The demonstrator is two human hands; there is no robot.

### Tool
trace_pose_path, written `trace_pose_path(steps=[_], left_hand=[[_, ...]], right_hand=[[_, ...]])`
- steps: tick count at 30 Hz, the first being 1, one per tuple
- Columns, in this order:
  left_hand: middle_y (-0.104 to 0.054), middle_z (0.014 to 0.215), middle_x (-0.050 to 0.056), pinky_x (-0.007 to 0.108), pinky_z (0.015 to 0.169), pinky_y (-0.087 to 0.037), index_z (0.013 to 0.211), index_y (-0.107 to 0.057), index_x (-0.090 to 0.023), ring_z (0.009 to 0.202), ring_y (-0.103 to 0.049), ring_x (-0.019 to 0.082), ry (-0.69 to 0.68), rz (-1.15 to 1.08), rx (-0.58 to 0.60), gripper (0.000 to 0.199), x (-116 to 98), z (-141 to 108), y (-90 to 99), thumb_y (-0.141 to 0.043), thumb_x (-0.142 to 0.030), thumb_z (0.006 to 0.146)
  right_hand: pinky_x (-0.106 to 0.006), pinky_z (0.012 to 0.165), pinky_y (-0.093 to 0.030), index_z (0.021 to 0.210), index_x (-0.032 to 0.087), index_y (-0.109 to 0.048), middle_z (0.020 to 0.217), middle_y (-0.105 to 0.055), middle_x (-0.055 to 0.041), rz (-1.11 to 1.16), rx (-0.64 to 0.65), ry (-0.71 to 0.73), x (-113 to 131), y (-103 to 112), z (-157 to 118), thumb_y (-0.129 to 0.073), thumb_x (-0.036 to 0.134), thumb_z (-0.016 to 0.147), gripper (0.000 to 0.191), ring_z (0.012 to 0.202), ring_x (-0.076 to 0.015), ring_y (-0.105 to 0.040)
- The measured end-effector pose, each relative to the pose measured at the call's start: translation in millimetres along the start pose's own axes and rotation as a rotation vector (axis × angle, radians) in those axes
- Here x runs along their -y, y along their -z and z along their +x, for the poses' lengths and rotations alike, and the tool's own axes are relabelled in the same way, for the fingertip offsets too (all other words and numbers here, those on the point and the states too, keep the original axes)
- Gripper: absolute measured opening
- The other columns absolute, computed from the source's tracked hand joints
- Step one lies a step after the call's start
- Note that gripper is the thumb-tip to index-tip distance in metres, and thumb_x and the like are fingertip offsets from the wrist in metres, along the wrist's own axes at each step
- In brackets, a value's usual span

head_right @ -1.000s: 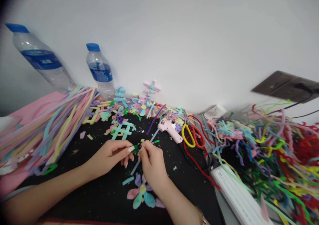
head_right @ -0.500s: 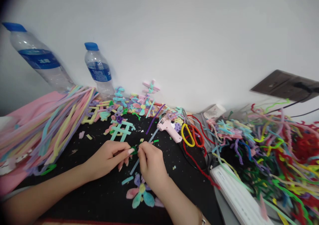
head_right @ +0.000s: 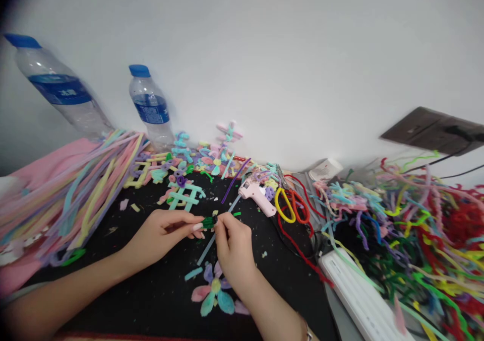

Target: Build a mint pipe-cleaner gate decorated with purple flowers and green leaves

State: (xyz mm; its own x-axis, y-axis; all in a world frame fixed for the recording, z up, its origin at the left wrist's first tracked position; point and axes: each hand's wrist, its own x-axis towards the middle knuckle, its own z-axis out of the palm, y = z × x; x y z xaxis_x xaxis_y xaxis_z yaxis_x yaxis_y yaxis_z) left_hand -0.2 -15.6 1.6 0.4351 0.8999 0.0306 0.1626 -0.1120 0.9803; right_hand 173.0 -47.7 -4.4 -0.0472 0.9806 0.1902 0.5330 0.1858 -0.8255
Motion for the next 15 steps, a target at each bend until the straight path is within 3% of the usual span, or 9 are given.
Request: trace_pose_path(steps=[6,12,15], left_hand=[[-0.074,0.076,0.002,0.023,0.066,-0.055,0.088,-0.071,-0.016,0.070,-0.070,0.016,0.025,-0.030,-0.018,0.016,-3.9,1.1,-1.6,-0.059,-0.023,0.081],[-0.073,0.078,0.004,0.026,0.069,-0.055,0.087,-0.070,-0.015,0.074,-0.069,0.017,0.057,-0.035,0.018,0.017,1.1,0.6,-2.1,-0.059,-0.027,0.082],[-0.072,0.080,0.004,0.026,0.070,-0.054,0.087,-0.068,-0.013,0.075,-0.069,0.017,0.089,-0.051,0.046,0.016,1.9,0.6,-2.3,-0.059,-0.025,0.081]], right_hand=[[-0.020,0.045,-0.031,0.066,0.018,-0.051,0.052,-0.047,0.0040,0.123,-0.024,-0.082,-1.8,-3.7,-2.3,-0.044,0.032,0.092,0.030,0.044,-0.0086,-0.043],[-0.021,0.038,-0.038,0.077,0.018,-0.054,0.055,-0.057,0.0027,0.543,-0.016,-0.277,-1.2,-9.2,3.5,-0.052,0.036,0.087,0.020,0.037,-0.0089,-0.046],[-0.021,0.038,-0.040,0.078,0.017,-0.053,0.054,-0.057,0.0032,0.634,-0.004,-0.300,-3.6,-9.6,6.4,-0.056,0.033,0.083,0.017,0.038,-0.0094,-0.048]])
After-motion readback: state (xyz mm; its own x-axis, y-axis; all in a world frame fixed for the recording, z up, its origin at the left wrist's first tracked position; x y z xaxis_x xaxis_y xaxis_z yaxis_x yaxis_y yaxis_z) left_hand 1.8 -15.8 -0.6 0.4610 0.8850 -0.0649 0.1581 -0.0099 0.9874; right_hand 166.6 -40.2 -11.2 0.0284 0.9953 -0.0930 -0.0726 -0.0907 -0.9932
